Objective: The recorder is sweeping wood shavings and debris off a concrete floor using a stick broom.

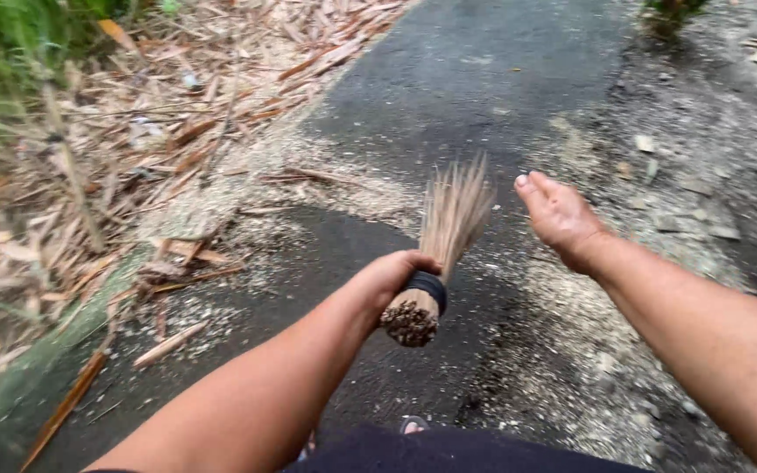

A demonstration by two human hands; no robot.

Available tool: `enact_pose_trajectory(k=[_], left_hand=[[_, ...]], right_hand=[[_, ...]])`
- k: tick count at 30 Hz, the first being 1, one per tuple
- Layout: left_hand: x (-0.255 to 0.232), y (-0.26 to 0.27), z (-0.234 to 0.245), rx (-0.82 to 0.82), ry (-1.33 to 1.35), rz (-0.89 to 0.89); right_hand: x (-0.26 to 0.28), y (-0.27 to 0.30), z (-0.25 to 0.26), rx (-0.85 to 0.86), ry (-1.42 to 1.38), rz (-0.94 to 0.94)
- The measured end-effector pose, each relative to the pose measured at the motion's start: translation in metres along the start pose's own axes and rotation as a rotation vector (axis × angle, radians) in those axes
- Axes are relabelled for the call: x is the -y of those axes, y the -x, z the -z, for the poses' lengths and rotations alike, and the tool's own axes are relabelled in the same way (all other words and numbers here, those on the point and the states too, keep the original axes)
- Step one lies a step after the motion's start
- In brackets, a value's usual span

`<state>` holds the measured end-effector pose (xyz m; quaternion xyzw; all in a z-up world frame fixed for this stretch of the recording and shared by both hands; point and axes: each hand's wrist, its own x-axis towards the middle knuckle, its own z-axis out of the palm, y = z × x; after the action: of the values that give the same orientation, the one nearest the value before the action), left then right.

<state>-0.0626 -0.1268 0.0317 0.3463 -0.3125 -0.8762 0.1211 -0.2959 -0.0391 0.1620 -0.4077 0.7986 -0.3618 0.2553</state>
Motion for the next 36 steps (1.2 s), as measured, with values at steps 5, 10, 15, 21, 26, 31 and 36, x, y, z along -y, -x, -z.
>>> enact_pose_trajectory(k=[5, 10, 15, 21, 26, 31, 36], left_hand=[[0.04, -0.031, -0.055, 0.055, -0.108, 0.34], [0.085, -0.076, 0.057, -0.059, -0.22, 0.345], [0.004, 0.002, 0.09, -0.3, -0.173, 0.297], [-0.035, 0.03, 0.083, -0.552, 0.004, 0.117], [-0.039, 0.045, 0.064, -0.186, 0.0, 0.072], [-0.032, 0.007, 0.003, -0.009, -0.09, 0.32], [0.011, -0.097, 0.054, 0.153, -0.136, 0.366]], right_hand=[[-0.03, 0.039, 0.037, -0.053, 0.069, -0.121], [-0.063, 0.048, 0.047, -0.044, 0.017, -0.167], [-0.077, 0.043, 0.039, -0.034, 0.026, -0.145], [-0.034, 0.03, 0.033, 0.035, 0.078, -0.149], [-0.026, 0.015, 0.023, 0.029, 0.036, -0.149], [-0.015, 0.006, -0.005, 0.006, 0.057, -0.176], [-0.025, 0.012, -0.022, -0.008, 0.057, -0.175]])
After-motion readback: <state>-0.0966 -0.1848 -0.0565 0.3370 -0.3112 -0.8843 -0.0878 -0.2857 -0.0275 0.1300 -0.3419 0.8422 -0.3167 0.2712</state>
